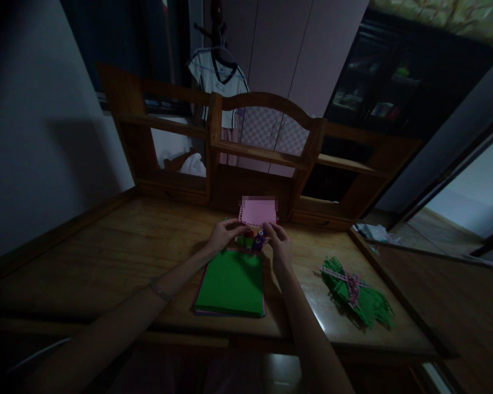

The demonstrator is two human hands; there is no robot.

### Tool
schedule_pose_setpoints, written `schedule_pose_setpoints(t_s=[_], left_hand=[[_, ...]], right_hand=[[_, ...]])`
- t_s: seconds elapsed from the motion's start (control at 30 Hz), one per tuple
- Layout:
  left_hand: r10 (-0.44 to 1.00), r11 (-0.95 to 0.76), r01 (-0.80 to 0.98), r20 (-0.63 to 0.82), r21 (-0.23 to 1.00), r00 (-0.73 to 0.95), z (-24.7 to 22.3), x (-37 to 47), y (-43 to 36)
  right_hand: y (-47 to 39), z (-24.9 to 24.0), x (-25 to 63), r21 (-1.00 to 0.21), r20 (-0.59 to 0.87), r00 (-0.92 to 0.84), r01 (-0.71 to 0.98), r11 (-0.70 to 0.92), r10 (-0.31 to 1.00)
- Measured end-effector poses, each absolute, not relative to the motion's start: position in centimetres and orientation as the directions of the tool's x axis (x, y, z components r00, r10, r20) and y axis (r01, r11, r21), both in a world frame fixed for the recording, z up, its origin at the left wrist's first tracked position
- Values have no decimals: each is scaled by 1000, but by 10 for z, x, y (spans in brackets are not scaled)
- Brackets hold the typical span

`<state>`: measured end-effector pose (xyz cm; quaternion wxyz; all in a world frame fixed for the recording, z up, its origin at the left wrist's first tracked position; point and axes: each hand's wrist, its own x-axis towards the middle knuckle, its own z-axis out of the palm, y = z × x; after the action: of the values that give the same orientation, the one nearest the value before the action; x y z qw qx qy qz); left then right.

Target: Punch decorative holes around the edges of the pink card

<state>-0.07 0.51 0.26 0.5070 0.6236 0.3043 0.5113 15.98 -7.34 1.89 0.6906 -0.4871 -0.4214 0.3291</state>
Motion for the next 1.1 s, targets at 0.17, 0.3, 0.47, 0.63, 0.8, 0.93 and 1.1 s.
schedule_pose_setpoints(t_s=[0.17, 0.3, 0.47, 0.63, 0.8, 0.93, 1.1], left_hand=[[887, -360, -126, 381, 924, 261, 3, 0, 5], [884, -391, -103, 404, 915, 236, 4, 0, 4], [847, -480, -69, 482, 875, 223, 2, -1, 4], [842, -513, 11, 501, 858, 200, 1, -3, 3], [847, -505, 13, 493, 863, 200, 4, -4, 1], [842, -508, -9, 499, 861, 203, 5, -4, -1], [797, -578, 25, 558, 816, 231, 8, -3, -6]], right_hand=[[-74, 18, 161, -948, 270, 417, -40, 314, 868], [-73, 17, 163, -951, 258, 415, -51, 305, 873], [-71, 15, 165, -953, 240, 391, -80, 292, 889], [-70, 14, 165, -970, 194, 434, -51, 239, 880], [-70, 16, 166, -977, 155, 540, -40, 210, 827], [-71, 16, 171, -958, 196, 628, -41, 284, 753], [-74, 16, 177, -934, 302, 629, 45, 354, 716]])
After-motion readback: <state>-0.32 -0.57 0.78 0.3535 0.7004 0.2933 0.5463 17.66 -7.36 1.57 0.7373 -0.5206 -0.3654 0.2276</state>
